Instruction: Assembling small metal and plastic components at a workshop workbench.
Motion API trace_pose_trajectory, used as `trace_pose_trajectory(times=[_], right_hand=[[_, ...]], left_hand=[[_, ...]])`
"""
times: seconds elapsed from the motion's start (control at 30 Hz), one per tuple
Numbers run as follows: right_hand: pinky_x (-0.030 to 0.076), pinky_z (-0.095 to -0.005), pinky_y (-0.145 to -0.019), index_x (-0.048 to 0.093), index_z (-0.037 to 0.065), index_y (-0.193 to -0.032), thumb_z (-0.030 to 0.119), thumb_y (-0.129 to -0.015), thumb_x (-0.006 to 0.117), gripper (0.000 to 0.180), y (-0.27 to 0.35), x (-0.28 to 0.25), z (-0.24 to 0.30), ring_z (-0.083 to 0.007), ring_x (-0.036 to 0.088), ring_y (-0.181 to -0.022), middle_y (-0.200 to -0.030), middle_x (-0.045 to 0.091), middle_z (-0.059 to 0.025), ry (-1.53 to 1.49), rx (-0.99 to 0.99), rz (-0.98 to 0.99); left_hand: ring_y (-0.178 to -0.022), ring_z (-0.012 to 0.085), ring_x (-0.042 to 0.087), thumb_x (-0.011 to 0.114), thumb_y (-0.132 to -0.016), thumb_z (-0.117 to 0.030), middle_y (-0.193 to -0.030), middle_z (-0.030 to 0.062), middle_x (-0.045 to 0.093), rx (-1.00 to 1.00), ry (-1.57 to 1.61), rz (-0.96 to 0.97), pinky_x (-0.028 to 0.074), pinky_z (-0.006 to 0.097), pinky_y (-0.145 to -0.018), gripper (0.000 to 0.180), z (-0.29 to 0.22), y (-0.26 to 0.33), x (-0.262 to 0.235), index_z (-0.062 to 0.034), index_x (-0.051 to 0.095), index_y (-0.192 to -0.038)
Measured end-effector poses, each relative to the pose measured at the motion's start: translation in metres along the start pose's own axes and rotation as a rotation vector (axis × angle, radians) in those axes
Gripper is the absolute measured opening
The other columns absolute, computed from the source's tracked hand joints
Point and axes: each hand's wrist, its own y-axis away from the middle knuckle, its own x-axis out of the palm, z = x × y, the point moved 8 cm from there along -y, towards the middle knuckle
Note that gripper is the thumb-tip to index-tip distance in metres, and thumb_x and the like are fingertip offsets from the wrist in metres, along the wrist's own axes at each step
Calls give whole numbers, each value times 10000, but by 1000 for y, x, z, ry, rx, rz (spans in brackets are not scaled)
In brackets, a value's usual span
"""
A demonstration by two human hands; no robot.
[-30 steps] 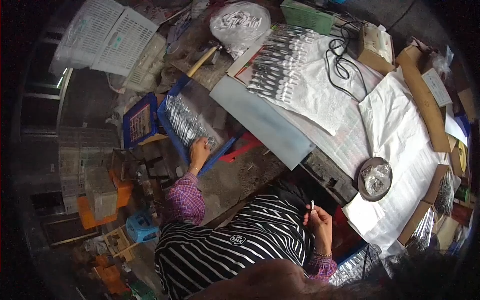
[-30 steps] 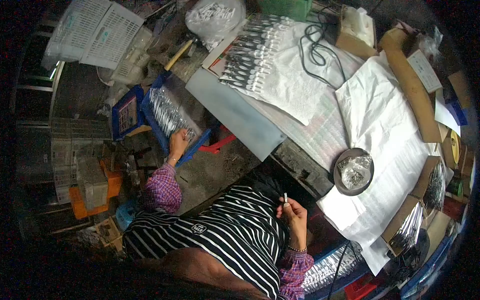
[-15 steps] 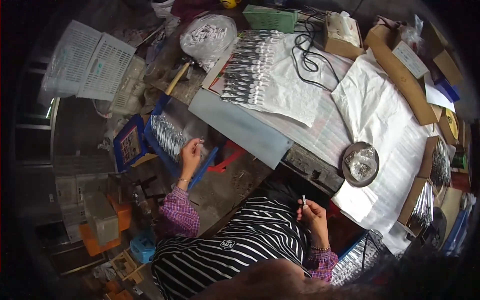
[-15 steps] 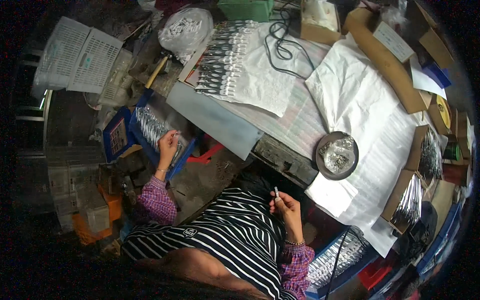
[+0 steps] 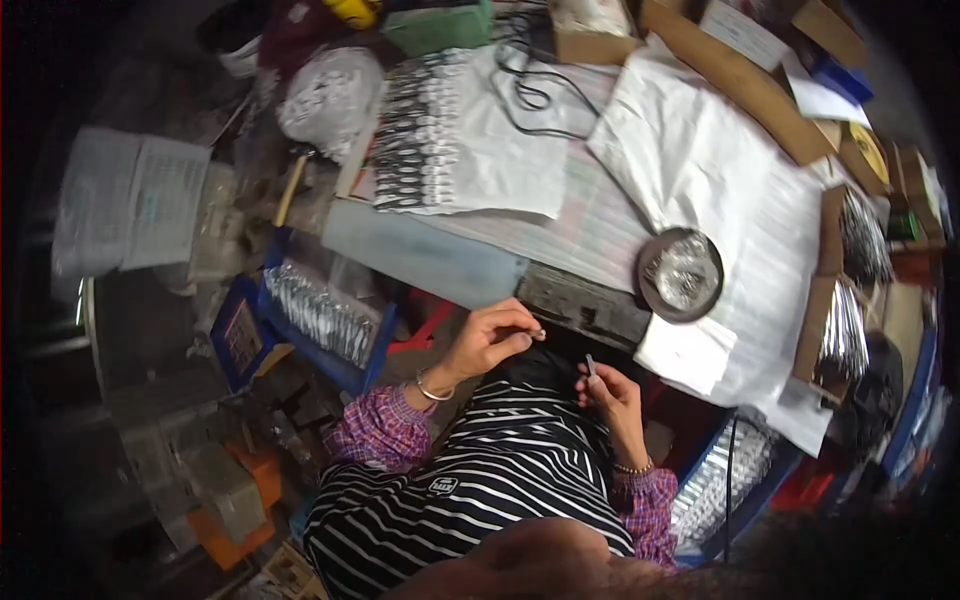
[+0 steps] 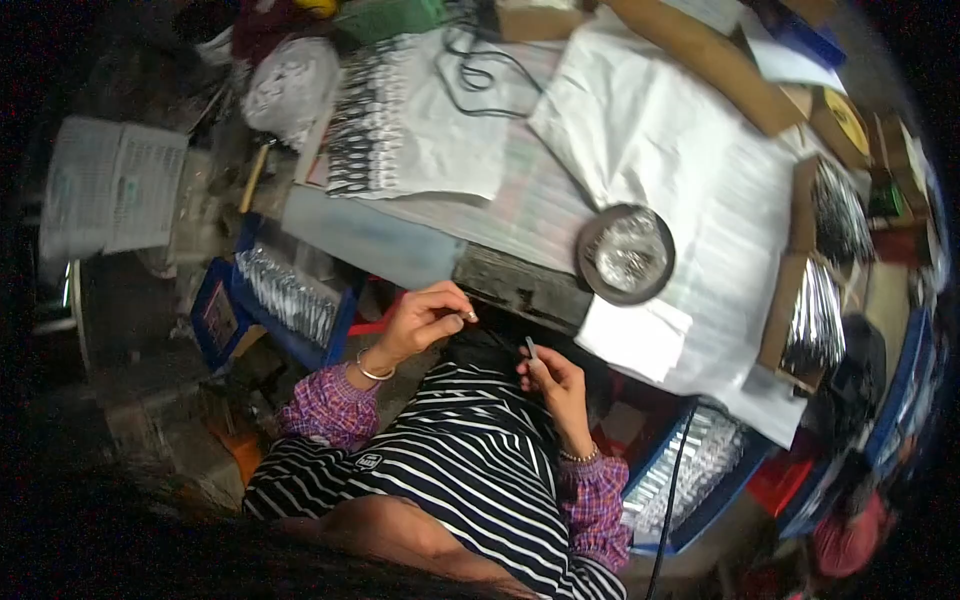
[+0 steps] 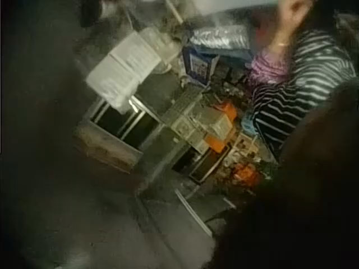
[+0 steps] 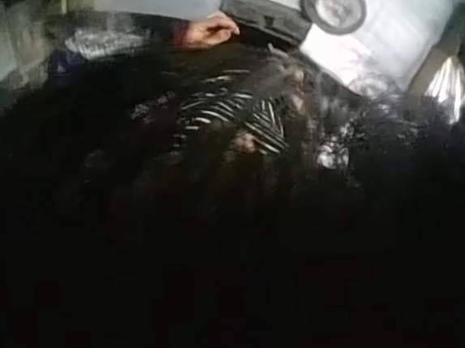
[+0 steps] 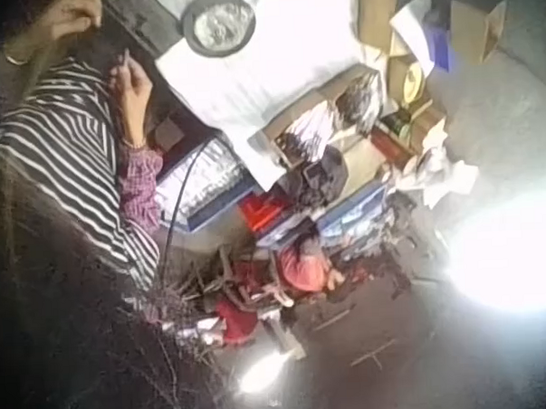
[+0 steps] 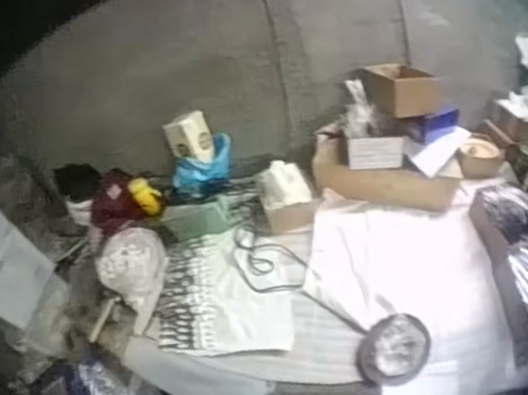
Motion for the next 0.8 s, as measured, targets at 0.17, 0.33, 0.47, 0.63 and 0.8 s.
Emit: trace_pose_trajectory(times=[0.17,0.33,0.47,0.63,0.8], right_hand=[[483,-216,-697,567,-30,-1148,131,-941,517,267,-1,4,14,-83,577,-756,-930,642,-57,-1,-17,-38],[502,-223,-713,560,-21,-1182,110,-939,518,279,-7,9,16,-87,594,-796,-971,656,-67,-6,-71,-24],[507,-236,-739,555,-26,-1182,121,-934,530,289,-4,9,16,-120,614,-863,-985,646,-75,93,-114,-34],[510,-245,-752,563,-30,-1163,107,-944,501,265,9,-2,18,-128,627,-850,-1016,641,-73,57,-126,-83],[516,-247,-749,558,-37,-1174,85,-942,495,269,7,-1,17,-124,623,-843,-1019,643,-76,85,-134,-51]], left_hand=[[-801,135,560,658,-791,-4,-882,85,595,-200,273,77,449,227,-701,118,16,2,12,27,657,-905],[-810,124,559,641,-810,8,-877,69,585,-317,380,108,445,223,-697,130,25,0,41,26,637,-938],[-755,74,582,590,-877,-50,-913,53,648,-472,422,97,473,201,-672,154,38,1,57,14,611,-1016],[-743,68,587,584,-881,-42,-866,48,649,-407,490,136,470,195,-629,135,50,-2,81,15,603,-1002],[-714,61,587,580,-891,-60,-835,40,652,-406,419,70,475,192,-612,148,57,2,77,3,592,-1024]])
